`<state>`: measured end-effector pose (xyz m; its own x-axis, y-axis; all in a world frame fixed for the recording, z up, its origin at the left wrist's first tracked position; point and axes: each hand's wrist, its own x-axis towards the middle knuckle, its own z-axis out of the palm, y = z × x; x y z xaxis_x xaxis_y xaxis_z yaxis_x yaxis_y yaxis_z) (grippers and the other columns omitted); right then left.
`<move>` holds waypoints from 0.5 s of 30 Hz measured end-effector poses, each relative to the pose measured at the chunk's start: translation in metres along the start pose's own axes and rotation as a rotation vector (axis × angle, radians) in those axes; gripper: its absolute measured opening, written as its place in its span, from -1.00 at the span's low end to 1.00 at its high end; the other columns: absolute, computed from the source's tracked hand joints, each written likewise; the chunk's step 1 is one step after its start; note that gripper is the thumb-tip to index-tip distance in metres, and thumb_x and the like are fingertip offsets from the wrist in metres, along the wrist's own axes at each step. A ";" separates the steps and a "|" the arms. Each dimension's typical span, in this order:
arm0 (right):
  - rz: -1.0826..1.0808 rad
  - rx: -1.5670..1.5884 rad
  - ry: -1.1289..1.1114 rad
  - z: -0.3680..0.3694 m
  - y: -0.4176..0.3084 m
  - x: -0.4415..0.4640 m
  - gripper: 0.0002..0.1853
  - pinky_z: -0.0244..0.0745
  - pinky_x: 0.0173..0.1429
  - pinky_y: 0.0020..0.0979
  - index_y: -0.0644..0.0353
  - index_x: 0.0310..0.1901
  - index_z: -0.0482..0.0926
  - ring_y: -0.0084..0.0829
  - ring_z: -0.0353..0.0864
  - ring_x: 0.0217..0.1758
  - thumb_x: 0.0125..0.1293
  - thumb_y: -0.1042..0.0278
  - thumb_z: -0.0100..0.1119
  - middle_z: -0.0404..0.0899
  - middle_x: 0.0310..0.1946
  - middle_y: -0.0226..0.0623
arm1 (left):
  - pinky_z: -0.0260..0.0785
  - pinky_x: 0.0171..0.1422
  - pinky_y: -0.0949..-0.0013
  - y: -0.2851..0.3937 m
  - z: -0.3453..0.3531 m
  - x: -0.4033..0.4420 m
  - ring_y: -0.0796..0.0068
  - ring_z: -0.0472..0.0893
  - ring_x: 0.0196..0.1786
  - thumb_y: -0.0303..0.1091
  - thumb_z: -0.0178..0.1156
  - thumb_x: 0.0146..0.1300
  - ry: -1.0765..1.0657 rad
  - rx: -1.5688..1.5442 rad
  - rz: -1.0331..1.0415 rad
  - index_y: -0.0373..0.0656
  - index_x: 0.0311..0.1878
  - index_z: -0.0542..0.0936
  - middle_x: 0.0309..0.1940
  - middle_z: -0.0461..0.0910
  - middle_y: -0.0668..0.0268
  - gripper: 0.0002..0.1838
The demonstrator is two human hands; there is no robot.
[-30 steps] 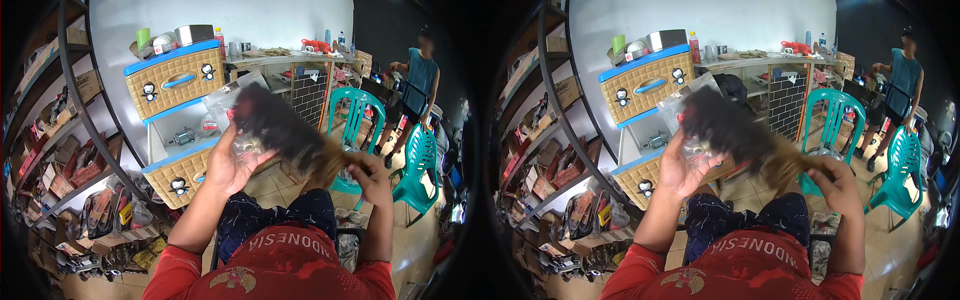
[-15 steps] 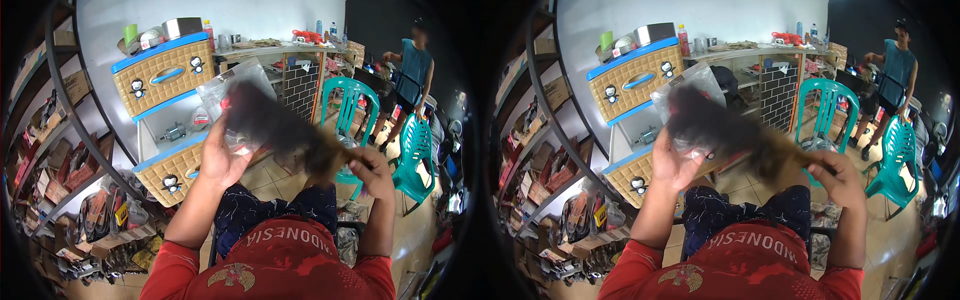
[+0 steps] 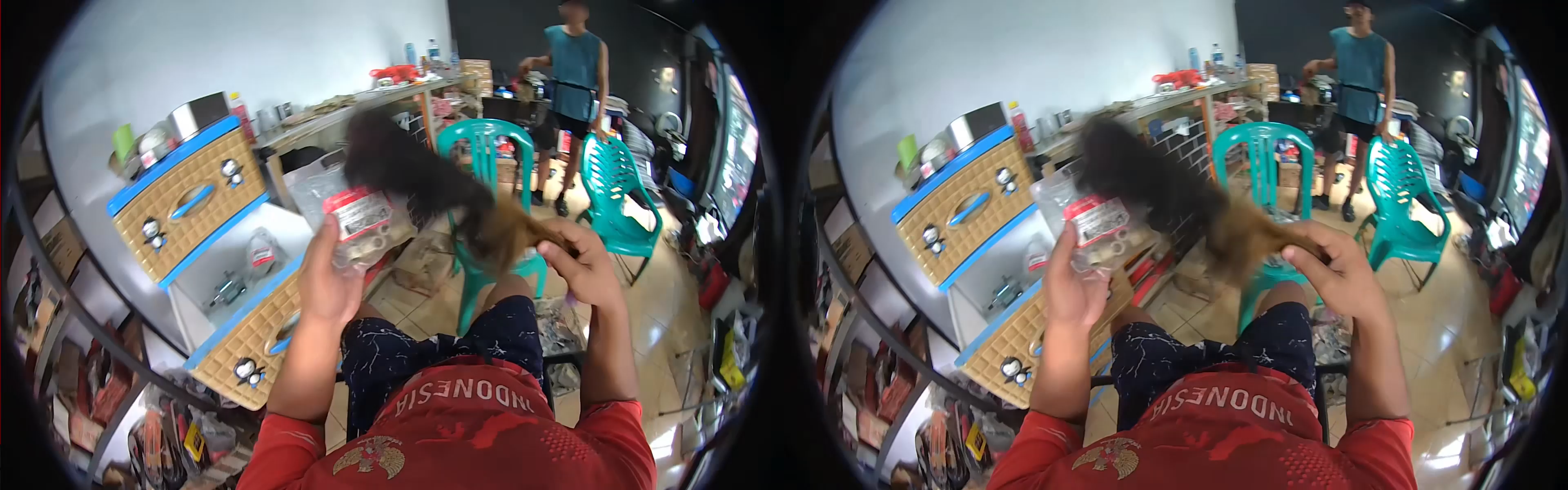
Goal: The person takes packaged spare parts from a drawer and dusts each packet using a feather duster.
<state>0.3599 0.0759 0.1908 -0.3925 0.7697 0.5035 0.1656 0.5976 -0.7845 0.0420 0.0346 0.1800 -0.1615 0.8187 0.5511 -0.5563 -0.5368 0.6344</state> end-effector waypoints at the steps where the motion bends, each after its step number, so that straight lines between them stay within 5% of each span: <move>1: 0.019 -0.018 0.028 -0.005 0.000 -0.002 -0.76 0.43 -0.10 -0.50 0.33 -0.04 0.57 -0.57 0.55 -0.15 0.29 0.44 0.19 0.62 -0.21 -0.31 | 0.37 0.21 0.18 -0.001 -0.001 0.001 0.27 0.55 0.11 -0.18 -0.16 0.48 0.022 -0.030 -0.030 -0.25 0.17 0.41 0.06 0.54 0.16 -0.61; 5: -0.048 -0.163 -0.263 -0.009 0.003 -0.014 -0.81 0.43 -0.11 -0.51 0.31 -0.10 0.60 -0.54 0.57 -0.18 0.28 0.45 0.20 0.64 -0.28 -0.31 | 0.40 0.21 0.17 -0.013 -0.014 0.006 0.25 0.55 0.12 -0.17 -0.11 0.44 -0.165 -0.180 -0.047 -0.20 0.17 0.43 0.08 0.54 0.16 -0.61; 7: 0.013 -0.090 0.075 -0.004 -0.003 -0.015 -0.82 0.42 -0.18 -0.52 0.33 -0.13 0.60 -0.54 0.57 -0.26 0.27 0.45 0.21 0.63 -0.36 -0.26 | 0.44 0.09 0.26 -0.017 -0.009 0.010 0.32 0.59 0.04 -0.15 -0.08 0.42 -0.268 -0.230 -0.220 -0.16 0.15 0.46 0.04 0.58 0.24 -0.62; 9: 0.099 -0.090 0.125 -0.010 -0.004 -0.018 -0.83 0.40 -0.26 -0.50 0.34 -0.16 0.60 -0.56 0.54 -0.33 0.25 0.46 0.22 0.62 -0.38 -0.29 | 0.43 0.05 0.26 -0.019 -0.007 0.015 0.36 0.60 -0.01 -0.14 -0.08 0.42 -0.164 -0.258 -0.331 -0.14 0.12 0.48 -0.02 0.60 0.25 -0.63; 11: -0.015 -0.236 -0.205 -0.019 -0.007 -0.026 -0.82 0.34 -0.32 -0.52 0.32 -0.13 0.58 -0.63 0.46 -0.40 0.26 0.47 0.21 0.57 -0.43 -0.42 | 0.44 0.07 0.13 -0.035 -0.024 0.021 0.19 0.58 0.07 -0.12 -0.05 0.41 -0.306 -0.346 -0.330 -0.04 0.17 0.47 0.01 0.60 0.25 -0.63; 13: -0.043 -0.228 -0.190 -0.018 -0.010 -0.030 -0.81 0.29 -0.35 -0.55 0.32 -0.10 0.57 -0.68 0.39 -0.44 0.27 0.46 0.20 0.49 -0.47 -0.51 | 0.37 0.08 0.29 -0.060 -0.032 0.017 0.38 0.58 -0.01 -0.15 -0.10 0.43 -0.265 0.689 0.309 -0.13 0.09 0.51 0.06 0.56 0.28 -0.65; 15: 0.139 -0.130 0.202 -0.014 -0.018 -0.035 -0.82 0.25 -0.38 -0.58 0.32 -0.11 0.57 -0.72 0.34 -0.47 0.29 0.45 0.18 0.43 -0.51 -0.55 | 0.34 0.14 0.26 -0.035 -0.002 0.024 0.37 0.56 0.02 -0.18 -0.09 0.42 -0.202 -0.306 -0.450 -0.13 0.13 0.48 0.10 0.53 0.28 -0.65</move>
<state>0.3837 0.0417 0.1925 -0.1720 0.8677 0.4663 0.3253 0.4969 -0.8046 0.0563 0.0729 0.1701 0.2875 0.8814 0.3748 -0.7491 -0.0369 0.6614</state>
